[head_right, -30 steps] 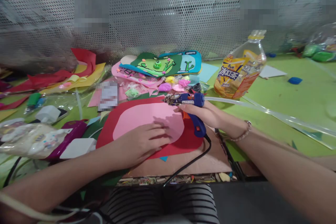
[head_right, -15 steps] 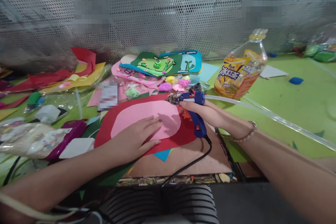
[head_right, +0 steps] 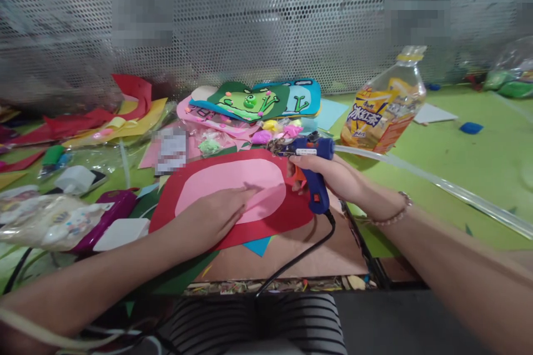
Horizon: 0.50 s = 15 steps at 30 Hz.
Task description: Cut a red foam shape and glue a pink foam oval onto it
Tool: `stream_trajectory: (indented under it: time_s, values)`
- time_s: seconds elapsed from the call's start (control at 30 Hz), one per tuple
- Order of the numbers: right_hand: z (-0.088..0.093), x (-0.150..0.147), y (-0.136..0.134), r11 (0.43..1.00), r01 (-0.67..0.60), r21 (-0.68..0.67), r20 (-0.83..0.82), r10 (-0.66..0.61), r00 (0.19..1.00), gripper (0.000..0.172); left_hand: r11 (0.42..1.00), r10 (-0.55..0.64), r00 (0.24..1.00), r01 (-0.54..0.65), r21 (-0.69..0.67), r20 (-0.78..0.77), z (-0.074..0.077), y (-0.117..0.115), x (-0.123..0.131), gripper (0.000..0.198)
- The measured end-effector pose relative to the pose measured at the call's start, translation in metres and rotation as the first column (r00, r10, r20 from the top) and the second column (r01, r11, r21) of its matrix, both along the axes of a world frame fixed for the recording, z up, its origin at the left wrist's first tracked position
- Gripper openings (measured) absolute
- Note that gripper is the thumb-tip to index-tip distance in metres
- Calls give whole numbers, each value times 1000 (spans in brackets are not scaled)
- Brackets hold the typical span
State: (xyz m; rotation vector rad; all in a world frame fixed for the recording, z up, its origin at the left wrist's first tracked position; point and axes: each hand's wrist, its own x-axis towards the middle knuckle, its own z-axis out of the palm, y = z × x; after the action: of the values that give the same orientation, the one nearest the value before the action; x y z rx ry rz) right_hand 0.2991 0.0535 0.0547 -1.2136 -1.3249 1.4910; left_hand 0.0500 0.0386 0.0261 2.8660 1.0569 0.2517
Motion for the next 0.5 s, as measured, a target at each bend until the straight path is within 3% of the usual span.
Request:
stream_trajectory:
  time_s: [0.1, 0.2, 0.37, 0.5]
  values:
    - [8, 3, -4, 996, 84, 19, -5, -83, 996, 26, 998, 58, 998, -58, -14, -5, -2, 0, -2, 50]
    - [19, 7, -10, 987, 158, 43, 85, -161, 983, 28, 999, -39, 999, 39, 33, 21, -2, -1, -4, 48]
    - [28, 16, -16, 996, 92, 5, 224, -91, 970, 31, 999, -35, 999, 34, 43, 24, 2, -4, -3, 35]
    - [25, 23, -12, 997, 74, 12, 422, -73, 904, 26, 1000, -1, 998, 2, -7, 67, 0, -3, -4, 42]
